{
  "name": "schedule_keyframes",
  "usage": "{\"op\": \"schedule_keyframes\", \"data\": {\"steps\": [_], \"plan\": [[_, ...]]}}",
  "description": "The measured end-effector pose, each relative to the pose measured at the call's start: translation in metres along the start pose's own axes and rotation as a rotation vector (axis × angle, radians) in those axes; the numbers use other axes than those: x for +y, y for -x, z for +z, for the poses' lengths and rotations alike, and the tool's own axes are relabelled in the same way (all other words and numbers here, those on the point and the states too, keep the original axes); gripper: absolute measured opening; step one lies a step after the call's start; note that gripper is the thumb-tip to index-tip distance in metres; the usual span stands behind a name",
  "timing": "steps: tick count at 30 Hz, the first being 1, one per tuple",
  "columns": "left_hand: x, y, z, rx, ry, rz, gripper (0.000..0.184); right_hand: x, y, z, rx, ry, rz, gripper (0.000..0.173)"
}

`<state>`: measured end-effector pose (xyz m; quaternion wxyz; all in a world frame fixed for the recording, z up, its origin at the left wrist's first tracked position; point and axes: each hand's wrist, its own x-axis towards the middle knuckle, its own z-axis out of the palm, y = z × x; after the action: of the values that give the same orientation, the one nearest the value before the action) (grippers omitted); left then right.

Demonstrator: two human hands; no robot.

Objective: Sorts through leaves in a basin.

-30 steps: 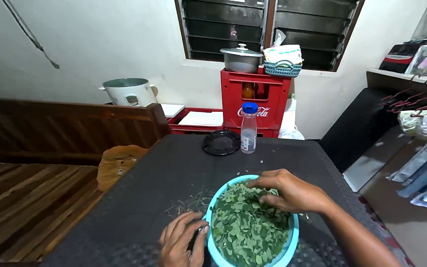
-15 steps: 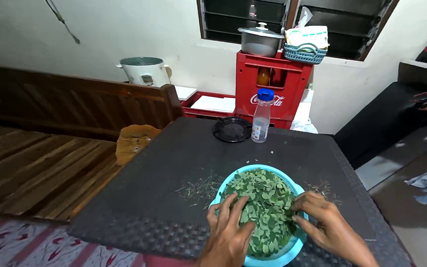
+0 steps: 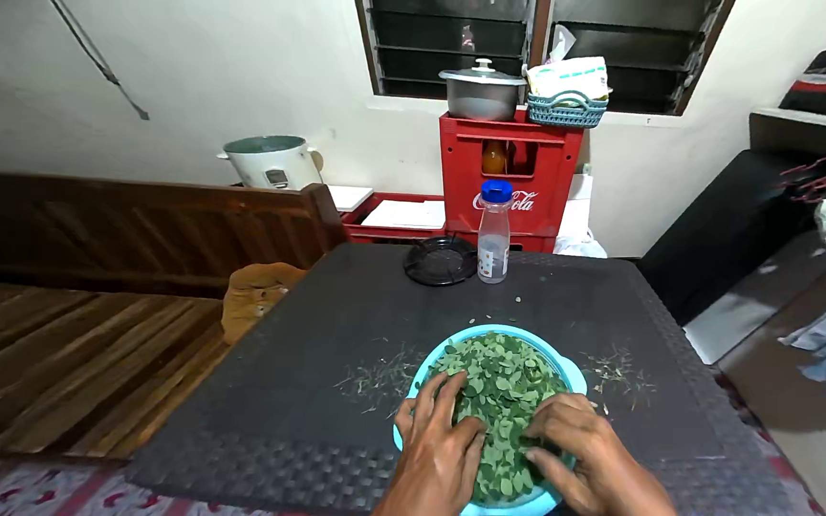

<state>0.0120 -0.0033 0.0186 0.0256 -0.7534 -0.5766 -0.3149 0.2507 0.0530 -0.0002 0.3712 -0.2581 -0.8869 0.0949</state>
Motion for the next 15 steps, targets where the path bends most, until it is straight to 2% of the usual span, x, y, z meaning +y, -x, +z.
{"op": "schedule_keyframes", "data": {"steps": [4, 9, 13, 15], "plan": [[0.031, -0.007, -0.036, -0.024, 0.078, -0.029, 0.013, -0.012, -0.01, 0.021, 0.044, 0.054, 0.026, 0.027], [0.014, 0.002, -0.015, 0.043, 0.042, 0.026, 0.015, -0.015, -0.017, 0.032, 0.04, 0.066, -0.01, 0.022], [-0.004, 0.009, -0.017, 0.006, -0.007, -0.083, 0.016, -0.012, -0.018, 0.032, 0.094, 0.033, -0.002, 0.021], [-0.011, 0.009, -0.021, -0.024, 0.063, -0.139, 0.022, -0.009, -0.016, 0.03, 0.122, 0.0, -0.005, 0.02]]}}
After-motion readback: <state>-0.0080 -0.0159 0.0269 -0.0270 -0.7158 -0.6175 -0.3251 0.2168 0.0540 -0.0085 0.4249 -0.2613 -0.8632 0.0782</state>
